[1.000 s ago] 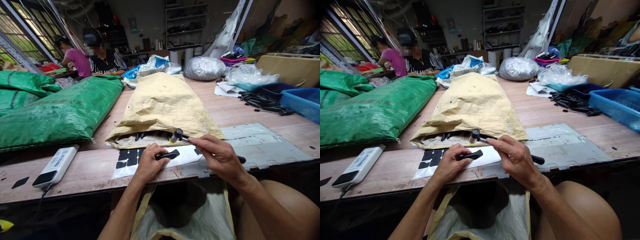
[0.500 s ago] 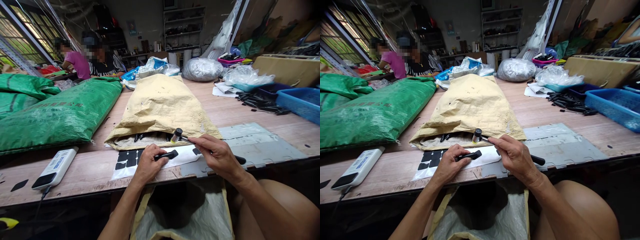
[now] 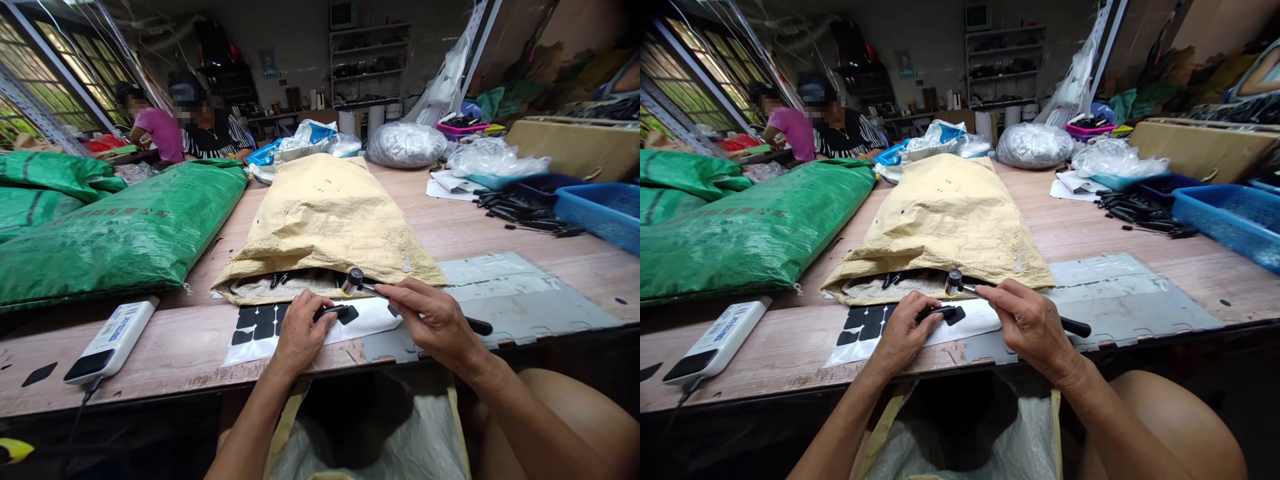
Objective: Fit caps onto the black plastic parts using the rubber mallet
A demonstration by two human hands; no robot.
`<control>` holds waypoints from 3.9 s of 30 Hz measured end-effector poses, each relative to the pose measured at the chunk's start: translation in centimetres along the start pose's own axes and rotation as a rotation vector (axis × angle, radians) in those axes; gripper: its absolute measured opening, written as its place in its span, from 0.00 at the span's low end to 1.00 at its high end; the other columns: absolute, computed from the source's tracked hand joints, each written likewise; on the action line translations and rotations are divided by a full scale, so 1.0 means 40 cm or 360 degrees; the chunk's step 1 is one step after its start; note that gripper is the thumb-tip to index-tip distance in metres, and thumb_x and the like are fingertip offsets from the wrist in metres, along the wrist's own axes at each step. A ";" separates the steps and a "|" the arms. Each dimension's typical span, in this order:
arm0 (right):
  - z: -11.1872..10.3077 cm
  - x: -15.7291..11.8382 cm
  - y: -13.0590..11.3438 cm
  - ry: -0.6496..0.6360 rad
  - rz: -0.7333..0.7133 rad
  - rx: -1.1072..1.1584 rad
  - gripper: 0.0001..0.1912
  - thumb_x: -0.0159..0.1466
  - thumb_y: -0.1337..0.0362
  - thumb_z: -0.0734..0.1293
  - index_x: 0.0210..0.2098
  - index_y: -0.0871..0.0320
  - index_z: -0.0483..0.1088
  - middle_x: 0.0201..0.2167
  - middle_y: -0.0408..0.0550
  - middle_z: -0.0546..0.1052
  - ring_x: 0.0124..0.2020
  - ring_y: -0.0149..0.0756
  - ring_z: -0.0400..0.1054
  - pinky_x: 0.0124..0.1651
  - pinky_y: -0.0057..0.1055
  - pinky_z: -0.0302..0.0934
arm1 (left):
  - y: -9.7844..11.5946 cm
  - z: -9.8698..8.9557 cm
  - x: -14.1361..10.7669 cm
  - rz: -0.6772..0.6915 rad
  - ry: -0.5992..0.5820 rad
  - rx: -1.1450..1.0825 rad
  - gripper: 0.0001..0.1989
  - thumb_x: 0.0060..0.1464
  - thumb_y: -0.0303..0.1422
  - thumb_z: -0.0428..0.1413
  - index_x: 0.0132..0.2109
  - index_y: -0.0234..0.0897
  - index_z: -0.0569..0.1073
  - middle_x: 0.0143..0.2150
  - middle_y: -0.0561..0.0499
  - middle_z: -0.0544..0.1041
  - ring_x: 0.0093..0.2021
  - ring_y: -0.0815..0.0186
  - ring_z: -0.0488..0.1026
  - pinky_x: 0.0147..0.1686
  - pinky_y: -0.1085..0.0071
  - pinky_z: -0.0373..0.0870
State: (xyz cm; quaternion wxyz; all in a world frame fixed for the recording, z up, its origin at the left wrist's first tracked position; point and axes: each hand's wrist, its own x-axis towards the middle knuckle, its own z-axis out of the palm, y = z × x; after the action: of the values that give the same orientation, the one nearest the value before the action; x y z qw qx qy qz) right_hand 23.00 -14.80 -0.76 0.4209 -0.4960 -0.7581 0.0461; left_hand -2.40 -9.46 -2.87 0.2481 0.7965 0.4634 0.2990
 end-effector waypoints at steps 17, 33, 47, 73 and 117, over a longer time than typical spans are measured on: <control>-0.040 -0.005 0.040 -0.0092 -0.0148 -0.0169 0.17 0.67 0.69 0.64 0.52 0.50 0.77 0.43 0.48 0.80 0.43 0.36 0.75 0.45 0.31 0.70 | -0.011 -0.005 -0.001 -0.0026 0.0003 -0.0104 0.07 0.65 0.35 0.52 0.43 0.41 0.75 0.43 0.49 0.76 0.48 0.58 0.71 0.51 0.62 0.66; -0.040 0.043 0.018 -0.0172 -0.0285 -0.0308 0.11 0.65 0.68 0.66 0.47 0.54 0.72 0.44 0.50 0.78 0.47 0.43 0.68 0.51 0.43 0.61 | -0.009 -0.017 -0.012 -0.0073 -0.0109 -0.0175 0.15 0.69 0.43 0.47 0.47 0.44 0.74 0.39 0.51 0.75 0.44 0.59 0.71 0.47 0.64 0.66; 0.111 0.056 -0.088 -0.0629 -0.0249 -0.0572 0.06 0.63 0.61 0.69 0.36 0.57 0.70 0.37 0.49 0.75 0.43 0.42 0.60 0.47 0.42 0.50 | 0.010 -0.019 -0.021 0.0191 -0.0220 -0.0097 0.10 0.67 0.40 0.52 0.48 0.42 0.75 0.41 0.49 0.77 0.44 0.59 0.69 0.47 0.62 0.63; 0.175 0.036 -0.077 -0.0522 -0.0348 -0.0389 0.04 0.66 0.66 0.64 0.34 0.58 0.67 0.35 0.48 0.71 0.41 0.40 0.57 0.44 0.41 0.51 | -0.011 -0.007 -0.023 0.0382 -0.0121 0.0130 0.13 0.67 0.33 0.48 0.37 0.38 0.75 0.34 0.49 0.74 0.39 0.59 0.65 0.44 0.59 0.56; 0.130 0.049 -0.096 -0.0612 -0.0087 -0.0167 0.14 0.65 0.51 0.69 0.34 0.56 0.70 0.34 0.46 0.74 0.41 0.39 0.62 0.48 0.38 0.53 | -0.004 -0.041 -0.022 0.0073 0.0032 -0.0359 0.09 0.60 0.36 0.57 0.39 0.40 0.81 0.36 0.50 0.80 0.41 0.59 0.73 0.46 0.61 0.66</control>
State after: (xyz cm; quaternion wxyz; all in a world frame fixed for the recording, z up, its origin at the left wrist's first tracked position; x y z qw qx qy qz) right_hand 16.39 -13.38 -1.06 0.2431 -0.4786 -0.8390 0.0890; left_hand -3.98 -10.00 -2.06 0.3245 0.7708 0.4109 0.3629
